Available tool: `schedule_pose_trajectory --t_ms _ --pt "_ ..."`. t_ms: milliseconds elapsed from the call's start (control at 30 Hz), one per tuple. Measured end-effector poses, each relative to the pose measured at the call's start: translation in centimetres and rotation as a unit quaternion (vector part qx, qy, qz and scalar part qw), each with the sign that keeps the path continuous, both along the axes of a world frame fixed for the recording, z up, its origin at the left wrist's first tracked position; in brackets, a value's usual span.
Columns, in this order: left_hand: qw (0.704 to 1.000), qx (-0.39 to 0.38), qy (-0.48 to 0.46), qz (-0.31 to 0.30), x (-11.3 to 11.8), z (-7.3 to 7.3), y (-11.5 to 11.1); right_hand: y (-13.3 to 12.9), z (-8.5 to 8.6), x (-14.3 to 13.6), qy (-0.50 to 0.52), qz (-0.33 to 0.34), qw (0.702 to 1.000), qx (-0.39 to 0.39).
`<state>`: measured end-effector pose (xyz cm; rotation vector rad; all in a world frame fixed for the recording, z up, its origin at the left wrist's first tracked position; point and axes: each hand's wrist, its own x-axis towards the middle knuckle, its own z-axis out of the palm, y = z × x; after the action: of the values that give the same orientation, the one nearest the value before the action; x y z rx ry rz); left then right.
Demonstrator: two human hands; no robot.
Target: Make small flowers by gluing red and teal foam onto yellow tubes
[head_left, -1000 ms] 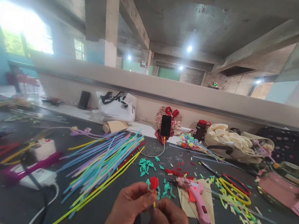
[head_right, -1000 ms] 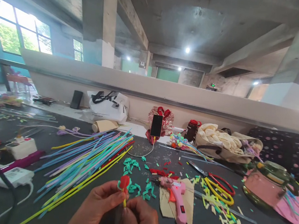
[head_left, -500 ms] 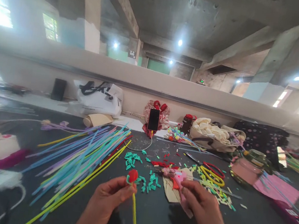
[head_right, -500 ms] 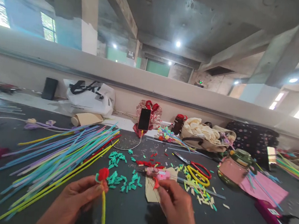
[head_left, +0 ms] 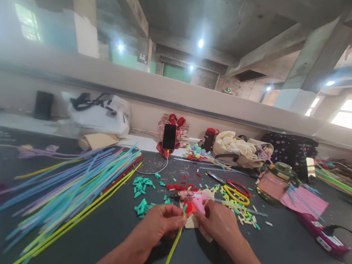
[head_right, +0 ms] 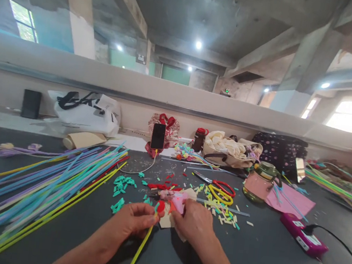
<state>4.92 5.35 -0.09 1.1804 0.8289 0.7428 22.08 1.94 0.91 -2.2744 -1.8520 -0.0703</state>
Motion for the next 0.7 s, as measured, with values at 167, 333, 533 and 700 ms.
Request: schedule_pose_trajectory --t_ms 167,333,533,700 --pt "0.995 0.074 0.053 -0.028 1.3 -0.4 0.2 1.1 -0.4 0.0 -0.001 -0.011 1.000 -0.004" --pt "0.986 0.137 0.094 -0.015 1.3 -0.4 -0.1 1.1 0.0 0.4 0.022 -0.018 1.000 0.014" --pt "0.979 0.173 0.104 -0.016 1.3 -0.4 -0.3 1.1 1.8 1.5 0.063 -0.052 0.994 0.076" --pt "0.979 0.180 0.098 -0.018 1.2 -0.4 -0.4 1.2 2.6 3.1 0.131 -0.060 0.983 0.110"
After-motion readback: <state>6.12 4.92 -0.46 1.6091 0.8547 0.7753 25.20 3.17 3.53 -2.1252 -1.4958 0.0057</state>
